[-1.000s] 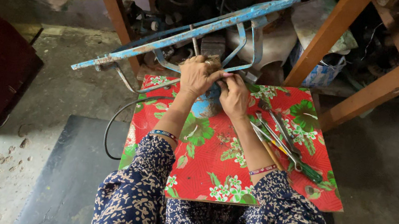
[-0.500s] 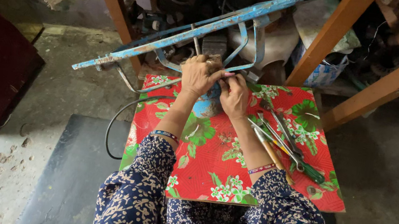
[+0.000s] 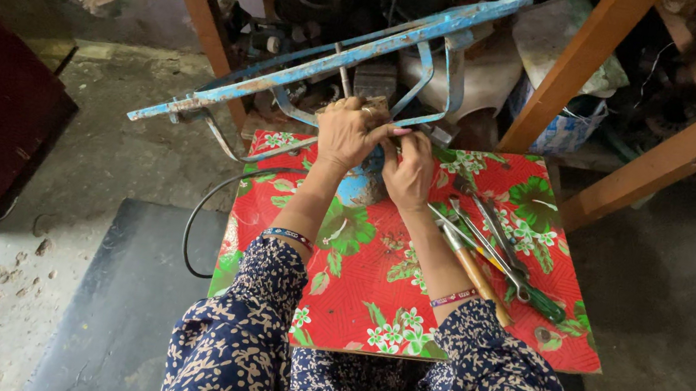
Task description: The person uses a wrench to loosen and tighten bolts on a blue metal fan frame placed on a red floral table. They rotate the frame to access different bolt locations and continue adjusting the fasteners throughout the clip.
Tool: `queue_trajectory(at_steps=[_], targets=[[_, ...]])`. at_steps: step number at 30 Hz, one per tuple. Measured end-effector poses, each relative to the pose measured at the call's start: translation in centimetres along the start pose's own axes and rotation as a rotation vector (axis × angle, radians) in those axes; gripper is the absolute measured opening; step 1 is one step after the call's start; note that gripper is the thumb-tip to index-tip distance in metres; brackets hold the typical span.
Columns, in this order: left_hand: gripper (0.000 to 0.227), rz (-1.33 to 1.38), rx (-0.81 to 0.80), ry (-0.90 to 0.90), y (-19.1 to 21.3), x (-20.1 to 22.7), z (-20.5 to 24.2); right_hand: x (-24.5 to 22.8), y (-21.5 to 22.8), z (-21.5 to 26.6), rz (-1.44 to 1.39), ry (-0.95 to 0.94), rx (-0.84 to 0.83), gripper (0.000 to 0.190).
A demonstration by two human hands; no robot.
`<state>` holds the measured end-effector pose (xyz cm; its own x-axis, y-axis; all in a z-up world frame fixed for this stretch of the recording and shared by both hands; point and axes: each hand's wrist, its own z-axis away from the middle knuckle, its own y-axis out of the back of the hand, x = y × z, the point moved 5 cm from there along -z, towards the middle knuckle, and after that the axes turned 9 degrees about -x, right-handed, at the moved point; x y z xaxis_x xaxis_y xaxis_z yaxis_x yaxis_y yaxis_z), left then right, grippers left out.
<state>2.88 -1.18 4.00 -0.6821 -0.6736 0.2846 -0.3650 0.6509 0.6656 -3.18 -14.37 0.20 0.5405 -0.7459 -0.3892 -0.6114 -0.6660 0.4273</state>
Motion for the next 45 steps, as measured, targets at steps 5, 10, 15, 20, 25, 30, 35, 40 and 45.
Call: queue_trajectory(at_steps=[5, 10, 15, 20, 25, 30, 35, 40, 45], targets=[[0.044, -0.027, -0.022, 0.012, -0.4, 0.0, -0.1, 0.4, -0.2, 0.4, -0.03, -0.039, -0.027, 0.017], [0.045, -0.016, -0.013, -0.011, -0.3, -0.1, 0.0, 0.5, -0.4, -0.1, 0.044, -0.05, -0.029, 0.021], [0.046, -0.04, -0.038, 0.011, -0.6, -0.2, 0.1, 0.2, -0.2, 0.7, -0.009, 0.013, 0.01, 0.025], [0.043, -0.007, -0.02, 0.013, -0.3, 0.0, 0.1, 0.7, -0.7, 0.0, 0.038, -0.056, -0.017, 0.017], [0.046, -0.032, -0.043, 0.023, -0.5, -0.1, 0.0, 0.5, -0.4, 0.5, -0.022, -0.042, -0.01, 0.021], [0.047, -0.033, -0.011, 0.004, -0.3, -0.2, 0.1, 0.5, -1.0, 0.2, 0.034, -0.003, 0.023, 0.021], [0.047, -0.016, -0.1, 0.068, -0.7, 0.0, 0.1, 0.7, -1.6, 0.2, 0.09, -0.026, 0.002, 0.02], [0.053, -0.059, -0.02, -0.042, -0.2, 1.0, 2.8, 0.6, -1.6, 0.2, 0.122, -0.012, 0.008, 0.015], [0.079, 0.103, 0.144, 0.034, -1.7, 3.3, 11.7, 1.3, -1.6, 0.2, 0.066, -0.095, -0.01, 0.011]])
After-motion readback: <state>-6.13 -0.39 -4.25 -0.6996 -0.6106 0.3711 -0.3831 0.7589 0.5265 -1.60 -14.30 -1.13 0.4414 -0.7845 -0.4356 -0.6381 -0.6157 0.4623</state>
